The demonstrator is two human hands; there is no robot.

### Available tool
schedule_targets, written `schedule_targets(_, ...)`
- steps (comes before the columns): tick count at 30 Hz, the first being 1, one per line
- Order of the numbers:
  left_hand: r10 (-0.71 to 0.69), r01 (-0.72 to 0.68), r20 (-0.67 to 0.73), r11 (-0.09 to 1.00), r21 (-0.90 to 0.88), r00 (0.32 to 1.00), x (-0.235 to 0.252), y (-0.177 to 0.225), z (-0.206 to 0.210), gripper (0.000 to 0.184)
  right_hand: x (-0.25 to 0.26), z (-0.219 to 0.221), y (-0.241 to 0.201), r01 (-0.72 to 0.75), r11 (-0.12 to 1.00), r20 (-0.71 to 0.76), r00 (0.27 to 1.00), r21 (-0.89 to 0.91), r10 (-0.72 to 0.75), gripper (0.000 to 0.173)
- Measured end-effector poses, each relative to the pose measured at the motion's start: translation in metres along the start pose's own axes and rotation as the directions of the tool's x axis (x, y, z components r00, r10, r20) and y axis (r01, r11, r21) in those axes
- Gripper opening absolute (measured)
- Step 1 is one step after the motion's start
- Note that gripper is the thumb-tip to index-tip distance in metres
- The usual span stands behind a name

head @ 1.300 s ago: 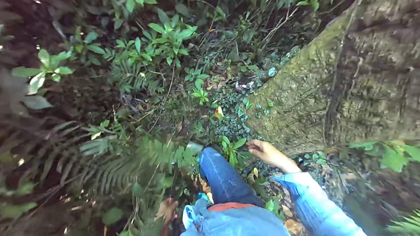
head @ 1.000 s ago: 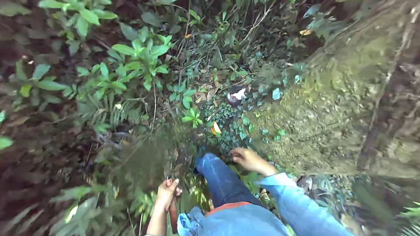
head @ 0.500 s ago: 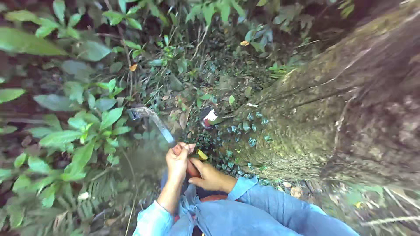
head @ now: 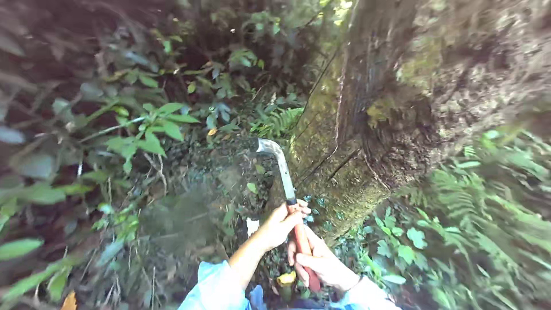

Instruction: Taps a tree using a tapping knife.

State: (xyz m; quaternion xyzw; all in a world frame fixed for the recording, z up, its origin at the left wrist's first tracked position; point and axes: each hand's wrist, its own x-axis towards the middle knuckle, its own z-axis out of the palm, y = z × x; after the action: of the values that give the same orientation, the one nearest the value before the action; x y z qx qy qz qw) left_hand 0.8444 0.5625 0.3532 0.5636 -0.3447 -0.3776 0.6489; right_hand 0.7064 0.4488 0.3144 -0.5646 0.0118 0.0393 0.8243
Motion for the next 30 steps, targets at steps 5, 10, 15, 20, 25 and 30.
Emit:
schedule_targets(5, -0.181, 0.155, 0.118, 0.967, 0.201, 0.976, -0.003, 0.020, -0.082, 0.044, 0.038, 0.057, -0.018, -0.061, 0.970, -0.541, 0.837, -0.237, -0.079, 0.050)
schedule_targets(10, -0.398, 0.432, -0.199, 0.885, 0.174, 0.895, -0.077, -0.027, -0.177, 0.027, 0.050, 0.012, -0.068, -0.264, 0.613, -0.614, 0.630, -0.745, -0.475, 0.061)
schedule_targets(15, -0.602, 0.637, -0.501, 0.761, -0.125, 0.622, -0.191, -0.064, -0.238, 0.020, 0.079, -0.093, -0.139, -0.335, 0.266, -0.404, 0.470, -0.904, -0.785, 0.063)
schedule_targets(20, -0.623, 0.630, -0.611, 0.736, -0.248, 0.489, -0.239, -0.071, -0.283, 0.010, 0.126, -0.110, -0.158, -0.408, 0.559, -0.673, 0.226, -0.722, -0.704, 0.052)
schedule_targets(25, -0.473, 0.493, -0.660, 0.852, -0.175, 0.583, -0.199, -0.062, -0.296, 0.014, 0.124, -0.118, -0.152, -0.449, 0.482, -0.614, 0.214, -0.753, -0.760, 0.053)
schedule_targets(30, -0.411, 0.505, -0.626, 0.863, -0.033, 0.663, -0.159, -0.057, -0.311, 0.012, 0.133, -0.118, -0.152, -0.401, 0.276, -0.372, 0.183, -0.874, -0.910, 0.051)
